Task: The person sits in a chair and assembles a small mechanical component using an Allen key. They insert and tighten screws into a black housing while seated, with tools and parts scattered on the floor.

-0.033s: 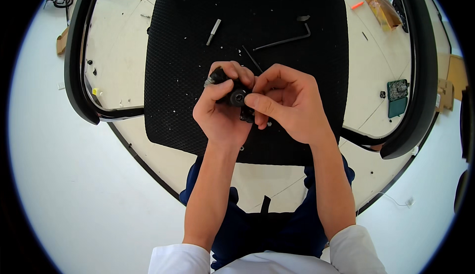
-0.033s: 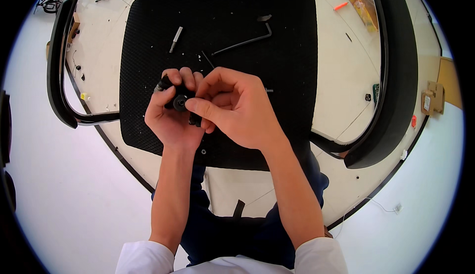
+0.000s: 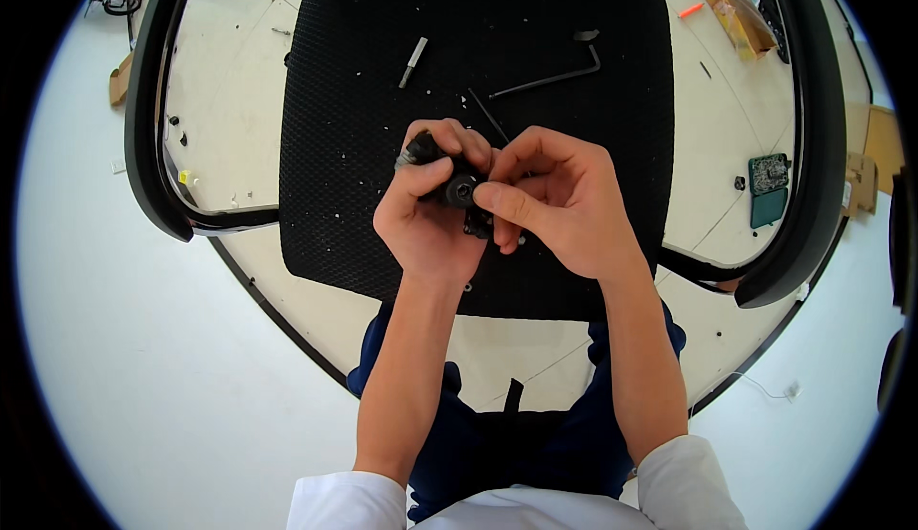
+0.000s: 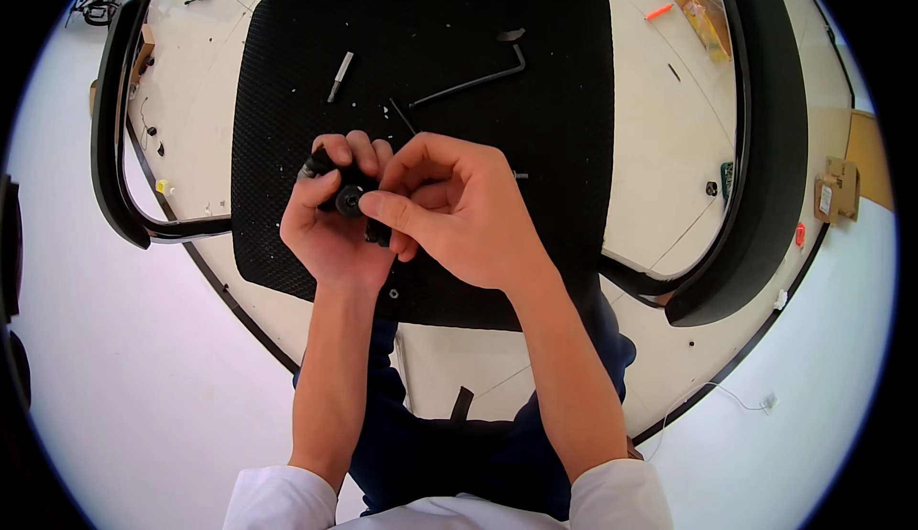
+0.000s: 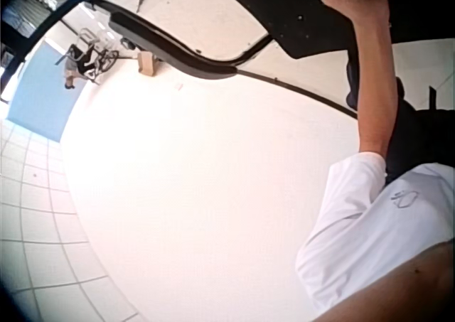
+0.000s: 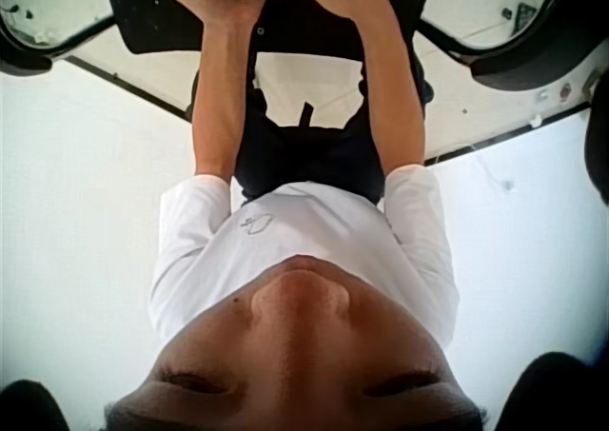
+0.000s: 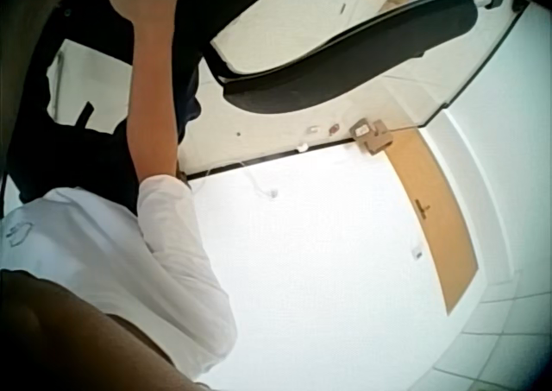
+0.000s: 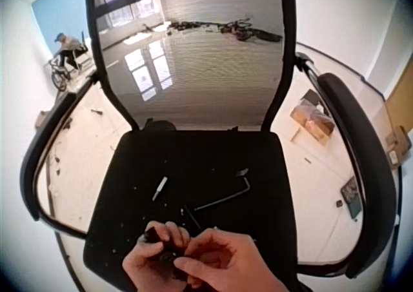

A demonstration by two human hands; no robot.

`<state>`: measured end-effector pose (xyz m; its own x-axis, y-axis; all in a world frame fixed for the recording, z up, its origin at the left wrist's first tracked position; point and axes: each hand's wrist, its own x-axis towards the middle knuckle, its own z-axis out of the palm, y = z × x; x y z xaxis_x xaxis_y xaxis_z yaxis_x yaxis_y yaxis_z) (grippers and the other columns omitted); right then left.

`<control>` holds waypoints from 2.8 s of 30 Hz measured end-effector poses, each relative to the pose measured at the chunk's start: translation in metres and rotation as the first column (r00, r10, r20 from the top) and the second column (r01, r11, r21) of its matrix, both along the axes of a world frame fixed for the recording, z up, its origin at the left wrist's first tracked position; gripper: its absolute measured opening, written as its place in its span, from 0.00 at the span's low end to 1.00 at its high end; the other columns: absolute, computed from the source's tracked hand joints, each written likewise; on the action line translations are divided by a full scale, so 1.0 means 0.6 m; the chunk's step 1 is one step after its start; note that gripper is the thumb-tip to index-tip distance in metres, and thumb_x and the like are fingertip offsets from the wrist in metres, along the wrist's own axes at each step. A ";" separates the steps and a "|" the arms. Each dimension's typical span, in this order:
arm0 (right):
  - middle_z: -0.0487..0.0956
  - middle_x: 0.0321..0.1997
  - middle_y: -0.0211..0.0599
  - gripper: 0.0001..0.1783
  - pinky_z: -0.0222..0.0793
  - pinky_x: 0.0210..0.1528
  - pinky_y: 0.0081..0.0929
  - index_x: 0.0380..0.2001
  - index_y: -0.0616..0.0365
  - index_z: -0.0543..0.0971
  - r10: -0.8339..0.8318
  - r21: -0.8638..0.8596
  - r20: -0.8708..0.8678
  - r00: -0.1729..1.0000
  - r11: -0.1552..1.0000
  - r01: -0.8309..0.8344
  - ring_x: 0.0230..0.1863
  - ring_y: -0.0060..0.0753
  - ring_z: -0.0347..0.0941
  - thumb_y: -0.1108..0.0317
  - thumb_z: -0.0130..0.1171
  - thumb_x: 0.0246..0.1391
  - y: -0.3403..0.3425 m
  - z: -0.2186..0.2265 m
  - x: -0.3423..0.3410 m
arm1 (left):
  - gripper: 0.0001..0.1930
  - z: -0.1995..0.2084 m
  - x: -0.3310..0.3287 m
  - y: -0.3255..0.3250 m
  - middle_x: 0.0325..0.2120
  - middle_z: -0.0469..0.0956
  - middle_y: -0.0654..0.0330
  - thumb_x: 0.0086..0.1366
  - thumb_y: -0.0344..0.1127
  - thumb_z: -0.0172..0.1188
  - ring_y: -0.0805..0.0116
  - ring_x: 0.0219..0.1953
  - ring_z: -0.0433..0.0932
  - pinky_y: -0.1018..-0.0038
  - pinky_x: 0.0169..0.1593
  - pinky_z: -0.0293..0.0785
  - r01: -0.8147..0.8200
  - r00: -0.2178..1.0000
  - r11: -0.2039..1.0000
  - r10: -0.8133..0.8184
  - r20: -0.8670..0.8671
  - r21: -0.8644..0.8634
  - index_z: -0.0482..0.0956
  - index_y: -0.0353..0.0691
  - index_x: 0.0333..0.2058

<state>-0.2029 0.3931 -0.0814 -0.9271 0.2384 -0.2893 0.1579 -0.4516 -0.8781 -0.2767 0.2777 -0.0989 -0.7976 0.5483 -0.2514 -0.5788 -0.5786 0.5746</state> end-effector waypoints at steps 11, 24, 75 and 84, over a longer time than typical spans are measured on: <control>0.79 0.21 0.38 0.10 0.75 0.22 0.18 0.28 0.65 0.78 0.088 0.089 0.211 0.974 0.990 -0.109 0.20 0.25 0.79 0.72 0.69 0.51 0.016 -0.003 -0.001 | 0.08 -0.004 -0.015 -0.017 0.25 0.70 0.61 0.56 0.37 0.54 0.71 0.28 0.70 0.76 0.31 0.69 0.224 0.973 0.915 -0.191 0.130 -0.337 0.74 0.38 0.29; 0.81 0.26 0.37 0.03 0.78 0.36 0.19 0.30 0.66 0.81 0.014 0.012 -0.006 1.000 1.000 -0.014 0.29 0.23 0.80 0.77 0.65 0.52 -0.001 -0.014 -0.002 | 0.09 0.006 -0.015 -0.011 0.20 0.62 0.62 0.56 0.37 0.54 0.70 0.25 0.62 0.74 0.29 0.66 0.077 0.975 0.994 -0.058 0.216 -0.080 0.66 0.41 0.23; 0.76 0.27 0.34 0.10 0.69 0.23 0.14 0.26 0.62 0.77 -0.139 0.475 -0.075 0.987 0.866 0.159 0.22 0.21 0.76 0.73 0.71 0.44 -0.035 -0.012 0.006 | 0.16 0.008 -0.022 -0.017 0.27 0.72 0.56 0.52 0.38 0.45 0.66 0.32 0.72 0.73 0.38 0.70 -0.017 0.998 0.933 -0.006 -0.062 -0.360 0.74 0.34 0.34; 0.77 0.26 0.31 0.10 0.70 0.26 0.13 0.28 0.62 0.77 -0.104 0.626 -0.138 0.985 0.761 0.168 0.24 0.20 0.76 0.73 0.71 0.46 -0.036 -0.013 0.005 | 0.19 -0.001 -0.015 -0.007 0.30 0.73 0.53 0.50 0.38 0.46 0.64 0.34 0.72 0.72 0.42 0.70 -0.020 0.997 0.975 0.004 -0.074 -0.221 0.74 0.33 0.38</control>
